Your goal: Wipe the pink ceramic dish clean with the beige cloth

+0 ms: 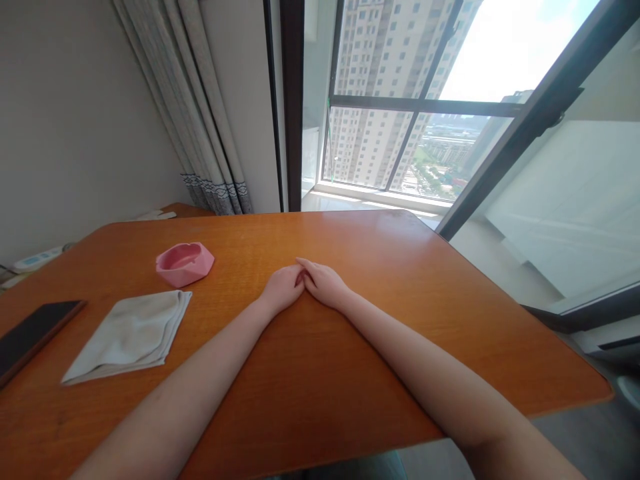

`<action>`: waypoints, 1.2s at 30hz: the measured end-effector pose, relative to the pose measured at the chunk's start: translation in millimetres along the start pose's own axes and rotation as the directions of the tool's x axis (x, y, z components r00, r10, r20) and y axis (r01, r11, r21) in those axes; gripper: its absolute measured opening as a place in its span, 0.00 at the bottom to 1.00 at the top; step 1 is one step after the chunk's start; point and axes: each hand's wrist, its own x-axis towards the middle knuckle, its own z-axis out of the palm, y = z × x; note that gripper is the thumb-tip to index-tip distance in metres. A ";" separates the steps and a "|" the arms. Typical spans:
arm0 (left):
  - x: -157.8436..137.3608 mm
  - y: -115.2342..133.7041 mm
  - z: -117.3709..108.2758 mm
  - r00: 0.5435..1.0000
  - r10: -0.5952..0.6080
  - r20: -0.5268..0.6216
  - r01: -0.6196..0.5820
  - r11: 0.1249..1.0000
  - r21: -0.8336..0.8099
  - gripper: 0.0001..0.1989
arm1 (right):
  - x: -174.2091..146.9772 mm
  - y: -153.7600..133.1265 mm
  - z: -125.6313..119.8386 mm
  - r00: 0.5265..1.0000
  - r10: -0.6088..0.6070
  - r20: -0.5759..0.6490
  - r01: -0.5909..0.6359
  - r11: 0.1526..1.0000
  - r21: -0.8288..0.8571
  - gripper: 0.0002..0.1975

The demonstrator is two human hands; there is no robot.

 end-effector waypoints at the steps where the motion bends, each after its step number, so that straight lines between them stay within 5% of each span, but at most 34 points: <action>1: 0.2 0.1 0.6 1.000 0.003 -0.002 -0.003 1.000 -0.002 0.10 | 1.4 -4.9 1.3 1.000 0.002 0.015 -0.002 1.000 0.005 0.20; 7: -0.5 -0.9 0.8 1.000 0.008 -0.002 -0.008 1.000 0.007 0.10 | 12.5 -16.5 5.9 0.975 0.218 0.031 -0.209 0.961 -0.182 0.10; 33: -2.5 2.8 -0.7 0.999 0.035 0.026 -0.034 0.999 -0.027 0.10 | 10.1 -9.1 1.0 0.988 0.147 0.052 -0.140 0.982 -0.124 0.09; 36: -2.5 -0.2 -21.1 0.989 -0.026 -0.145 0.036 0.997 0.069 0.13 | 11.2 -3.0 1.5 0.990 0.137 0.023 -0.134 0.985 -0.108 0.09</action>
